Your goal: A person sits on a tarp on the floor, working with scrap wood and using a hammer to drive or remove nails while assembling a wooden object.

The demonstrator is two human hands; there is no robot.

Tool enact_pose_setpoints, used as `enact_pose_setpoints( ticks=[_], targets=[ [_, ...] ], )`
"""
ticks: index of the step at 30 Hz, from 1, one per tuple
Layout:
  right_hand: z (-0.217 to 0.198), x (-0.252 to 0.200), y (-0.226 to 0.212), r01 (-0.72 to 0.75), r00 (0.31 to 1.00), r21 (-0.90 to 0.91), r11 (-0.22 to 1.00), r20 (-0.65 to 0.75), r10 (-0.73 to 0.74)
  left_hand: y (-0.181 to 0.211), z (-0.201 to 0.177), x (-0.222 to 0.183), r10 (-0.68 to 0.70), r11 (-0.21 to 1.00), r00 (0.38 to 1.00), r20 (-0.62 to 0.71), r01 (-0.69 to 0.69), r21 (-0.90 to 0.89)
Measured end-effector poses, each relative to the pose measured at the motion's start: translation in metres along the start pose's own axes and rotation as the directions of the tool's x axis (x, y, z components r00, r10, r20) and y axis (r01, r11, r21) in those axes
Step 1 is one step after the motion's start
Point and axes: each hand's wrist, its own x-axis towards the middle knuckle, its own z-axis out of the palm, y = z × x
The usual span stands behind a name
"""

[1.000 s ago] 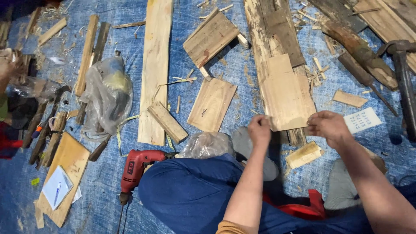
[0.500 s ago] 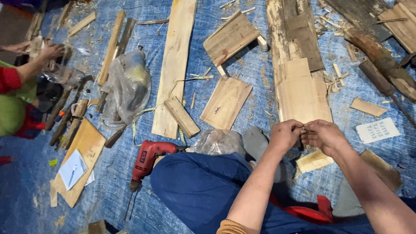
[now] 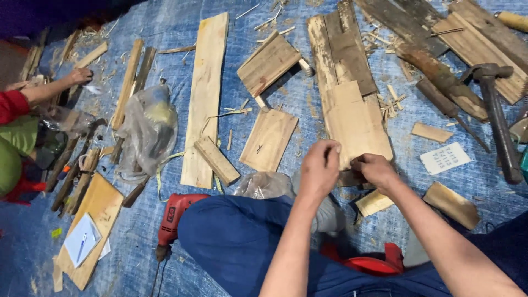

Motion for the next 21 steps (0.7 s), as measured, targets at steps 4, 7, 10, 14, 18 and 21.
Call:
enact_pose_setpoints(
  ticks=[4,7,10,14,18,21],
  targets=[
    [-0.008,0.011,0.001,0.016,1.000,-0.020,1.000,-0.008,-0.016,0.078,-0.064,-0.051,0.233,0.942,0.940,-0.249,-0.282,-0.183],
    [-0.016,0.014,-0.004,0.029,0.999,-0.046,0.998,-0.015,-0.030,0.099,-0.127,-0.095,0.366,0.903,0.818,-0.443,-0.428,-0.045],
    [-0.025,-0.007,-0.022,0.103,0.994,-0.116,0.988,-0.020,-0.106,0.084,-0.183,-0.118,0.415,0.880,0.656,-0.631,-0.464,0.097],
    [-0.050,0.045,0.043,0.302,0.941,-0.296,0.906,-0.058,-0.333,-0.002,-0.225,-0.122,0.198,0.942,0.700,-0.686,-0.330,-0.065],
    [-0.110,0.084,0.077,0.329,0.937,-0.279,0.902,-0.026,-0.349,-0.090,-0.222,-0.116,-0.122,0.992,0.751,-0.649,0.111,-0.059],
    [-0.161,0.092,0.080,0.332,0.935,-0.274,0.902,-0.031,-0.354,-0.186,-0.202,-0.113,-0.337,0.910,0.735,-0.589,0.414,-0.004]
  ],
)
